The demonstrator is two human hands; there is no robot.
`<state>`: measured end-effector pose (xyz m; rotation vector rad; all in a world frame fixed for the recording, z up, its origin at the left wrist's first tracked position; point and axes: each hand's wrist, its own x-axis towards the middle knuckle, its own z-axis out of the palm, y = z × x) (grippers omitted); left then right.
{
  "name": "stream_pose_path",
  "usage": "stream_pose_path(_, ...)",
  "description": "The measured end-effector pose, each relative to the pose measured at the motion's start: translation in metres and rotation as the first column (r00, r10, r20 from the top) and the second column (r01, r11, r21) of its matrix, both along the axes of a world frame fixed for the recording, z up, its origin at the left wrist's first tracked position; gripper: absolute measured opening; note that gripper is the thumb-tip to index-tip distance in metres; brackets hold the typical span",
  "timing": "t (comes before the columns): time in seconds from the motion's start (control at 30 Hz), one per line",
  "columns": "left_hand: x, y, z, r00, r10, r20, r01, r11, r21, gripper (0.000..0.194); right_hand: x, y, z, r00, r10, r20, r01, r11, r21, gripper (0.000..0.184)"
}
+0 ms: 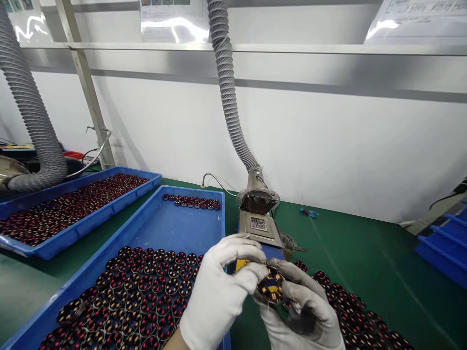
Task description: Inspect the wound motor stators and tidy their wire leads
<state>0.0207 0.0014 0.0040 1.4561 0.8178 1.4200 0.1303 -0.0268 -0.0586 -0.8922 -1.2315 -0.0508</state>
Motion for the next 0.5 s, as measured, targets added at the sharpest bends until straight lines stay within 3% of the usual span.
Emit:
stream_pose_path(0.1,-0.002,-0.001,-0.001,0.988,0.026,0.153,-0.019,0.999,-0.043,0.017,-0.001,0.000,-0.002,1.000,0.023,0.017,-0.023,0.999,-0.024,0.035)
stream_pose_path(0.2,-0.009,-0.003,-0.003,0.938,0.120,0.324,-0.101,0.992,-0.074,0.020,-0.005,-0.003,0.000,0.996,0.051,-0.080,-0.054,0.998,-0.036,0.030)
stream_pose_path(0.27,-0.017,-0.006,-0.003,0.931,0.178,0.319,-0.166,0.984,-0.065,0.023,-0.003,-0.006,0.005,0.979,0.084,-0.184,-0.094,0.995,-0.044,0.025)
stream_pose_path(0.33,-0.029,-0.010,-0.003,0.967,0.186,0.175,-0.191,0.981,0.014,0.021,0.007,-0.008,0.014,0.962,0.173,-0.211,-0.198,0.975,-0.099,0.024)
stream_pose_path(0.4,-0.043,-0.012,-0.008,0.986,0.139,-0.088,-0.121,0.975,0.185,0.018,0.026,-0.005,0.027,0.940,0.271,-0.205,-0.320,0.909,-0.266,0.026)
stream_pose_path(0.47,-0.055,-0.013,-0.023,0.923,0.084,-0.375,0.053,0.938,0.342,0.017,0.048,0.006,0.042,0.923,0.317,-0.220,-0.385,0.787,-0.483,0.030)
stream_pose_path(0.5,-0.059,-0.013,-0.034,0.879,0.051,-0.475,0.132,0.930,0.344,0.022,0.058,0.015,0.050,0.920,0.307,-0.243,-0.392,0.746,-0.539,0.031)
